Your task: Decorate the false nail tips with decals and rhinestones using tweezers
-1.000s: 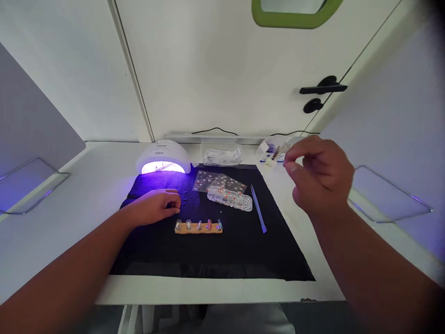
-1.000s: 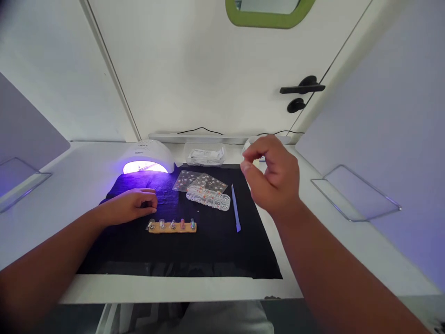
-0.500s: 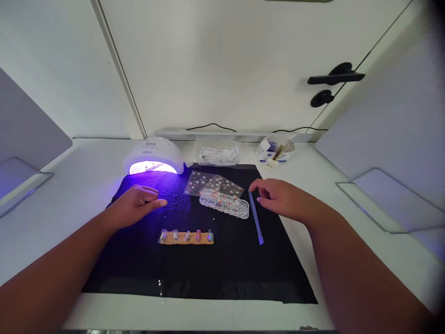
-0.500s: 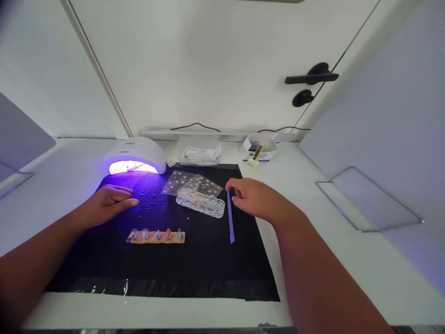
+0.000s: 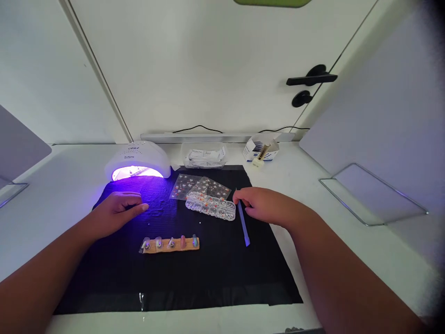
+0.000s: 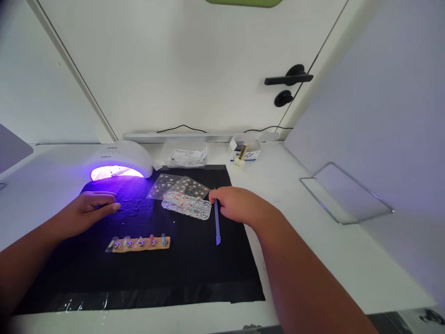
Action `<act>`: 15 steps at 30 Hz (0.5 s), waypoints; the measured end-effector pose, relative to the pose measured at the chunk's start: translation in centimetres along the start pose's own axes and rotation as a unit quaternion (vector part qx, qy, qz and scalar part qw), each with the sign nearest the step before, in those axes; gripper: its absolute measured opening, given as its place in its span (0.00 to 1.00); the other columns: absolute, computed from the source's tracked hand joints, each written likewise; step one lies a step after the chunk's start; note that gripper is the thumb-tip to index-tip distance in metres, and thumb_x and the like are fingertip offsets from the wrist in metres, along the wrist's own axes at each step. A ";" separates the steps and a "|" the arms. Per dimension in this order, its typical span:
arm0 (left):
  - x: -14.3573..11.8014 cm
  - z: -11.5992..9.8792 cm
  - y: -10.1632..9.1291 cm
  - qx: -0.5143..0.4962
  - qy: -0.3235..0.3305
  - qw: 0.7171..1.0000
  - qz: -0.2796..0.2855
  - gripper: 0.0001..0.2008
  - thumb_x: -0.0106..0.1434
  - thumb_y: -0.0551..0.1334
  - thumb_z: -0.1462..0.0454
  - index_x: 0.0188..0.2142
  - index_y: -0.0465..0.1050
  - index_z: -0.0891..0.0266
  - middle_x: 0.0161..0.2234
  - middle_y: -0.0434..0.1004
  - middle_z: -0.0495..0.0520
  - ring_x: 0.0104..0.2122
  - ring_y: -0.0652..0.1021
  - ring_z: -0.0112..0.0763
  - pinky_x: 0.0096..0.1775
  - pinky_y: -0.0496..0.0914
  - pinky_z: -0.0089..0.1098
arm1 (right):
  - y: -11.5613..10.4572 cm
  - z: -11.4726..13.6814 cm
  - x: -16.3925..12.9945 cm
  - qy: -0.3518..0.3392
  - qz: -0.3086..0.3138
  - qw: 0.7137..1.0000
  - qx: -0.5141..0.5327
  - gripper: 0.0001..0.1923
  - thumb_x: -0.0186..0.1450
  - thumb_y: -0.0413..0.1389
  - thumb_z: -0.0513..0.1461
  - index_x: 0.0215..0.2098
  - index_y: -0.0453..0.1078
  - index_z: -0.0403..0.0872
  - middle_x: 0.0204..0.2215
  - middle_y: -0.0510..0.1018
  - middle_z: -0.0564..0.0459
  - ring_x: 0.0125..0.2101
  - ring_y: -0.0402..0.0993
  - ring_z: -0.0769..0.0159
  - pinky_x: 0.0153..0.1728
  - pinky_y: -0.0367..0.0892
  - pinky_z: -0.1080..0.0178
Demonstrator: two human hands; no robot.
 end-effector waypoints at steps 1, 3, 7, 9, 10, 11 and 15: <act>0.0 0.1 0.0 0.003 -0.006 1.000 0.000 0.23 0.69 0.56 0.53 0.20 0.57 0.61 0.21 0.55 0.45 0.22 0.60 0.25 0.26 0.59 0.29 | 0.1 0.0 0.1 -0.004 -0.003 1.000 -0.004 0.18 0.51 0.55 0.25 0.31 0.74 0.53 0.23 0.75 0.57 0.22 0.69 0.66 0.22 0.56 0.65; -0.1 0.3 -0.2 0.008 -0.016 1.000 -0.002 0.23 0.69 0.56 0.52 0.21 0.61 0.61 0.21 0.58 0.45 0.22 0.62 0.25 0.26 0.60 0.28 | 0.1 -0.1 0.3 -0.012 -0.008 1.000 -0.009 0.17 0.52 0.55 0.26 0.30 0.74 0.53 0.24 0.75 0.57 0.23 0.69 0.66 0.23 0.56 0.65; 0.1 0.5 -0.3 0.014 -0.029 0.999 -0.009 0.23 0.68 0.56 0.50 0.21 0.63 0.61 0.21 0.61 0.45 0.23 0.65 0.26 0.27 0.62 0.28 | 0.1 -0.1 0.4 -0.024 -0.018 0.999 -0.014 0.14 0.54 0.56 0.26 0.27 0.75 0.52 0.26 0.77 0.56 0.25 0.69 0.66 0.24 0.56 0.64; 0.1 0.6 -0.4 0.015 -0.034 0.999 -0.013 0.23 0.68 0.56 0.50 0.22 0.64 0.61 0.21 0.63 0.46 0.23 0.66 0.27 0.28 0.63 0.29 | 0.0 -0.2 0.4 -0.026 -0.021 0.999 -0.017 0.13 0.55 0.56 0.26 0.26 0.74 0.51 0.27 0.77 0.55 0.25 0.70 0.66 0.25 0.56 0.64; 0.1 0.7 -0.4 0.015 -0.037 0.999 -0.015 0.23 0.68 0.56 0.49 0.22 0.65 0.60 0.22 0.63 0.46 0.23 0.66 0.27 0.28 0.63 0.29 | -0.1 -0.2 0.4 -0.026 -0.025 0.999 -0.018 0.13 0.55 0.56 0.26 0.25 0.74 0.51 0.27 0.77 0.55 0.25 0.70 0.66 0.25 0.56 0.64; 0.1 0.8 -0.4 0.015 -0.039 0.999 -0.016 0.22 0.68 0.56 0.49 0.23 0.66 0.60 0.22 0.64 0.46 0.24 0.67 0.27 0.28 0.63 0.29 | -0.3 -0.3 0.3 -0.027 -0.030 0.999 -0.017 0.13 0.55 0.57 0.26 0.25 0.74 0.51 0.27 0.77 0.55 0.25 0.69 0.66 0.25 0.56 0.64; 0.0 1.1 -0.4 0.014 -0.049 0.999 -0.020 0.22 0.68 0.57 0.49 0.24 0.67 0.60 0.22 0.65 0.46 0.24 0.68 0.28 0.28 0.64 0.28 | -1.9 -0.7 -0.5 -0.030 -0.071 0.997 -0.001 0.13 0.55 0.57 0.27 0.24 0.74 0.51 0.26 0.75 0.56 0.25 0.69 0.66 0.26 0.57 0.63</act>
Point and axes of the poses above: each hand's wrist, its own x-axis towards the middle knuckle, its own y-axis out of the palm, z = x × y, the point moved 6 cm from there along x, towards the middle knuckle
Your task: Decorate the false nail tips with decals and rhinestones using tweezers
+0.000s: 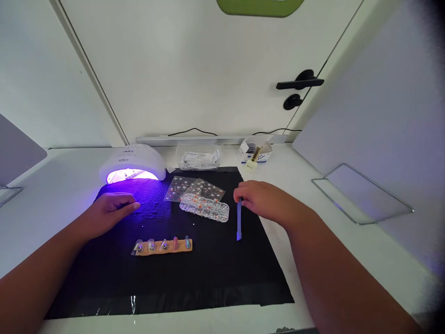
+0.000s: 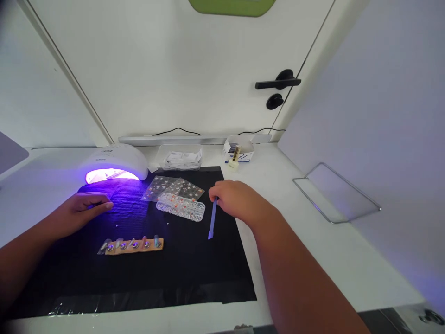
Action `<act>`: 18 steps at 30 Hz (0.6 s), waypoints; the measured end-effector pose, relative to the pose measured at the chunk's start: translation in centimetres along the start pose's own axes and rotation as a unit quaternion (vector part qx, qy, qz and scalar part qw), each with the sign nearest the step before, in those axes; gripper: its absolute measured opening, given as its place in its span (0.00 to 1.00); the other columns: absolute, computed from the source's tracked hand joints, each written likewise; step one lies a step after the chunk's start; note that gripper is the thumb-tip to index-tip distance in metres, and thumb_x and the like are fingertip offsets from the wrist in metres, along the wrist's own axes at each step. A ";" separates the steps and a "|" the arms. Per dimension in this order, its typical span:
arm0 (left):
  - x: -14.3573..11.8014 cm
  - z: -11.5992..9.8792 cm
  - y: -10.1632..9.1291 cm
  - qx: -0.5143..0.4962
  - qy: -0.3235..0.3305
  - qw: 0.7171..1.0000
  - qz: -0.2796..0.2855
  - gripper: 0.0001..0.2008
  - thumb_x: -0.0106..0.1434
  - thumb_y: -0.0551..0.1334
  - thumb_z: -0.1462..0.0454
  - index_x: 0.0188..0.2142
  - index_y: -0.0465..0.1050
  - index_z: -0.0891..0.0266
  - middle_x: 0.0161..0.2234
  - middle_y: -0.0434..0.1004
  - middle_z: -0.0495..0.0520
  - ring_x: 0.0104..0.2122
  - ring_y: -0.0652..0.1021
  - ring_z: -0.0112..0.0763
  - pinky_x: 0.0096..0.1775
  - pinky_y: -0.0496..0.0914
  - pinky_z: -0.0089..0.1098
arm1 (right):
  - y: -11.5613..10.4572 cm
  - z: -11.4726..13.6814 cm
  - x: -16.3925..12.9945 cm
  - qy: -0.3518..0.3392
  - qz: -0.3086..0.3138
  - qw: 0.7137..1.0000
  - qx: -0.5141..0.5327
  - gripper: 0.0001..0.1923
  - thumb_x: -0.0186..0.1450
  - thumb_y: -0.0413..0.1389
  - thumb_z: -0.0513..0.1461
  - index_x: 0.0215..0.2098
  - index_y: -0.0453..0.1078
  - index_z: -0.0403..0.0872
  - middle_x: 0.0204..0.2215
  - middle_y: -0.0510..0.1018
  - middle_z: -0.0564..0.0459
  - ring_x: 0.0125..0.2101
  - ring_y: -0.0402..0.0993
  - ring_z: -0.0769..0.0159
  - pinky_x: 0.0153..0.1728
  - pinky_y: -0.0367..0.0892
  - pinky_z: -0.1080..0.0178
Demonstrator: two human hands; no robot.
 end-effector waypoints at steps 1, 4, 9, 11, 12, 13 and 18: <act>0.0 0.1 0.0 -0.001 -0.002 1.000 0.000 0.22 0.68 0.56 0.49 0.24 0.67 0.60 0.22 0.65 0.46 0.24 0.67 0.27 0.28 0.64 0.28 | -0.6 -0.1 -0.2 -0.001 -0.017 1.000 0.008 0.12 0.55 0.57 0.27 0.24 0.74 0.51 0.26 0.75 0.55 0.26 0.69 0.66 0.27 0.58 0.63; 0.0 0.2 -0.1 -0.006 -0.005 1.000 0.000 0.22 0.68 0.57 0.49 0.24 0.68 0.60 0.22 0.64 0.46 0.24 0.66 0.27 0.28 0.63 0.28 | -2.7 -0.3 -1.1 0.004 -0.092 0.995 0.049 0.10 0.60 0.56 0.31 0.30 0.76 0.52 0.29 0.77 0.55 0.29 0.71 0.63 0.30 0.61 0.61; 0.1 -0.1 0.1 -0.012 -0.010 1.000 0.006 0.22 0.67 0.57 0.49 0.23 0.68 0.61 0.22 0.64 0.46 0.24 0.67 0.27 0.29 0.64 0.27 | -4.9 -0.7 -2.2 0.015 -0.285 0.938 0.199 0.04 0.63 0.58 0.36 0.36 0.74 0.51 0.25 0.72 0.57 0.27 0.68 0.65 0.29 0.62 0.61; 0.1 -0.2 0.1 -0.013 -0.014 1.000 0.008 0.22 0.67 0.57 0.49 0.24 0.69 0.61 0.23 0.66 0.46 0.25 0.68 0.27 0.29 0.64 0.28 | -4.9 -1.1 -2.3 0.008 -0.352 0.891 0.288 0.03 0.62 0.60 0.37 0.34 0.72 0.51 0.25 0.71 0.58 0.27 0.67 0.66 0.30 0.64 0.61; 0.1 -0.2 0.1 -0.013 -0.016 1.000 0.009 0.22 0.67 0.57 0.48 0.24 0.70 0.61 0.23 0.67 0.46 0.25 0.68 0.27 0.29 0.64 0.28 | -4.7 -1.3 -2.1 0.003 -0.372 0.870 0.323 0.02 0.61 0.60 0.38 0.33 0.72 0.51 0.24 0.70 0.58 0.26 0.67 0.67 0.30 0.64 0.61; 0.1 -0.2 0.1 -0.014 -0.019 1.000 0.009 0.22 0.67 0.57 0.48 0.24 0.70 0.61 0.23 0.67 0.47 0.25 0.69 0.28 0.29 0.65 0.28 | -4.5 -1.6 -1.9 0.001 -0.388 0.851 0.354 0.02 0.62 0.59 0.39 0.33 0.71 0.51 0.22 0.69 0.59 0.24 0.66 0.68 0.28 0.64 0.62; 0.0 0.0 0.0 -0.019 -0.027 0.999 0.004 0.22 0.66 0.58 0.48 0.24 0.71 0.61 0.23 0.67 0.46 0.25 0.68 0.28 0.30 0.64 0.28 | -3.3 -2.4 -0.7 0.002 -0.403 0.785 0.470 0.07 0.62 0.60 0.43 0.29 0.69 0.49 0.17 0.68 0.60 0.18 0.65 0.71 0.21 0.64 0.65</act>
Point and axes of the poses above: each hand's wrist, its own x-axis towards the middle knuckle, its own y-axis out of the palm, z = x × y, the point moved 6 cm from there along x, towards the middle knuckle
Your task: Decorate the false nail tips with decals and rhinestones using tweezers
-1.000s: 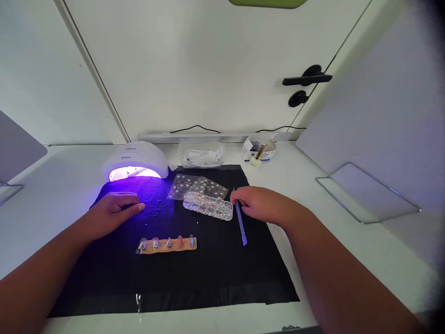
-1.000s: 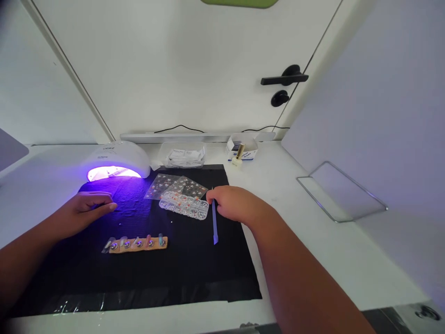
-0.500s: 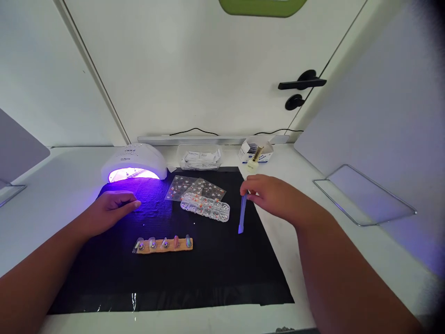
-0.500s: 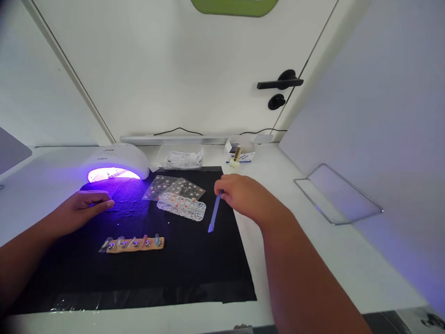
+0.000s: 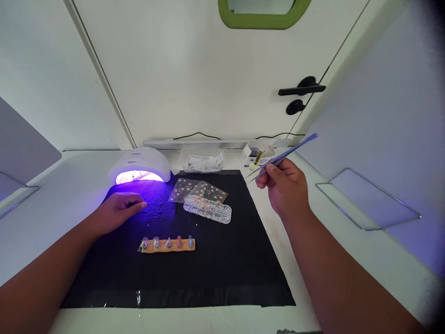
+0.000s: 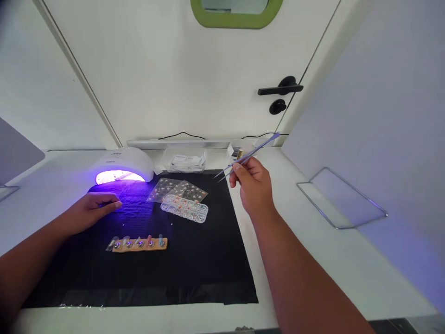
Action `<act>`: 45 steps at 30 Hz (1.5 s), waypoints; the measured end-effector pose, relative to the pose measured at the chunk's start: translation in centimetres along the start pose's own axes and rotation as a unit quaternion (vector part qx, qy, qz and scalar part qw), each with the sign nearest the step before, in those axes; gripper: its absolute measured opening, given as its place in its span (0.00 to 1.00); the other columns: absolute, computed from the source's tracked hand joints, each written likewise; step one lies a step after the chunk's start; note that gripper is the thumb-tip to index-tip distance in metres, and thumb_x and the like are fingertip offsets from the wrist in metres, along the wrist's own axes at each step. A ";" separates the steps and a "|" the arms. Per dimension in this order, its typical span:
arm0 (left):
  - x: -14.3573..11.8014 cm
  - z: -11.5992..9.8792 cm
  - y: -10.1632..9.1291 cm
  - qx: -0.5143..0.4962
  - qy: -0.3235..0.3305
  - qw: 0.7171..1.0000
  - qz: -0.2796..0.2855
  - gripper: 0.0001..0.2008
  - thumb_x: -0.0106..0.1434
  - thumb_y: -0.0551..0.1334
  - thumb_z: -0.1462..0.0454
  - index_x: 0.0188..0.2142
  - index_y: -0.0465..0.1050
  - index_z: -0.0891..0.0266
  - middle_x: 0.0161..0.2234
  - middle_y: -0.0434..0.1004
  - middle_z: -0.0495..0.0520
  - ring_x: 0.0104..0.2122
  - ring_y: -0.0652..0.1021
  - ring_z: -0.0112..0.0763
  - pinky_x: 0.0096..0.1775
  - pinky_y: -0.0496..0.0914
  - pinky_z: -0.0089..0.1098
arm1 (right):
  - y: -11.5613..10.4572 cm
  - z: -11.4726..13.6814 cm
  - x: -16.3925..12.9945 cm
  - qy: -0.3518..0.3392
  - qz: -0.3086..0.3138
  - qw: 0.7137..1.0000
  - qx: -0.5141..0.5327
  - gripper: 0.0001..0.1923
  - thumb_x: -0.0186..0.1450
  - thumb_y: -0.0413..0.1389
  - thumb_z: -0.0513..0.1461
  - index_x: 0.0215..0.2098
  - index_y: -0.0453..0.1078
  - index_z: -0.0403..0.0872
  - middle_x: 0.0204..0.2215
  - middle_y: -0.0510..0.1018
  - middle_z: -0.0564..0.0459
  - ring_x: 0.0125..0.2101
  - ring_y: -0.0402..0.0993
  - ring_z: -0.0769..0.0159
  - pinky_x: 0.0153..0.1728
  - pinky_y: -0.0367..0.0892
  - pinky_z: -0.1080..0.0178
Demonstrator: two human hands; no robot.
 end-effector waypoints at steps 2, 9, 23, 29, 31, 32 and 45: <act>0.0 0.1 0.0 -0.003 -0.002 1.000 0.001 0.22 0.66 0.58 0.48 0.25 0.71 0.61 0.23 0.67 0.46 0.25 0.68 0.28 0.30 0.64 0.28 | 0.3 -0.7 0.0 0.019 -0.001 0.999 0.030 0.08 0.60 0.62 0.42 0.27 0.70 0.48 0.16 0.71 0.59 0.17 0.67 0.71 0.20 0.65 0.65; 0.0 0.9 0.2 -0.011 -0.018 1.000 0.011 0.20 0.65 0.59 0.48 0.27 0.73 0.61 0.24 0.69 0.47 0.27 0.69 0.29 0.31 0.64 0.29 | 1.5 -1.4 -0.8 0.060 0.046 0.990 0.117 0.06 0.53 0.63 0.38 0.22 0.70 0.47 0.17 0.74 0.57 0.14 0.69 0.70 0.17 0.67 0.64; 0.2 0.9 0.4 -0.020 -0.028 0.999 0.018 0.19 0.64 0.60 0.48 0.28 0.73 0.61 0.25 0.70 0.47 0.28 0.70 0.31 0.32 0.64 0.30 | 1.1 -2.2 -1.1 0.072 0.040 0.996 0.022 0.14 0.60 0.59 0.45 0.21 0.72 0.46 0.14 0.73 0.55 0.12 0.63 0.71 0.15 0.57 0.66; 0.3 1.3 0.6 -0.024 -0.044 0.999 0.017 0.21 0.64 0.59 0.47 0.27 0.72 0.61 0.25 0.68 0.46 0.27 0.68 0.30 0.32 0.64 0.30 | 0.4 -1.5 -1.6 0.025 -0.007 0.998 -0.050 0.08 0.62 0.59 0.40 0.28 0.78 0.46 0.19 0.78 0.55 0.17 0.69 0.71 0.21 0.63 0.65; 0.3 1.1 0.6 -0.020 -0.049 0.998 0.018 0.22 0.66 0.58 0.46 0.28 0.71 0.62 0.25 0.68 0.46 0.28 0.69 0.29 0.33 0.65 0.31 | 0.7 -1.5 -1.7 0.024 -0.004 0.998 -0.053 0.07 0.62 0.59 0.41 0.30 0.77 0.46 0.18 0.78 0.56 0.16 0.68 0.71 0.20 0.63 0.65; 0.4 0.8 0.6 -0.018 -0.051 0.998 0.020 0.22 0.67 0.57 0.47 0.28 0.71 0.62 0.26 0.68 0.46 0.28 0.70 0.29 0.34 0.66 0.31 | 0.9 -1.5 -1.8 0.025 -0.001 0.998 -0.052 0.07 0.62 0.58 0.41 0.30 0.77 0.47 0.18 0.77 0.56 0.15 0.67 0.71 0.19 0.63 0.65; 5.9 -3.4 2.7 -0.034 -0.177 0.980 0.080 0.18 0.70 0.62 0.57 0.55 0.70 0.63 0.54 0.74 0.59 0.49 0.78 0.40 0.49 0.76 0.45 | 1.7 -2.3 -1.4 0.035 -0.007 0.999 -0.026 0.14 0.64 0.60 0.50 0.33 0.69 0.48 0.21 0.78 0.56 0.17 0.70 0.70 0.21 0.68 0.65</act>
Point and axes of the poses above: each hand's wrist, its own x-axis towards the middle knuckle, its own y-axis out of the palm, z = x × y, the point moved 6 cm from there along x, towards the middle knuckle
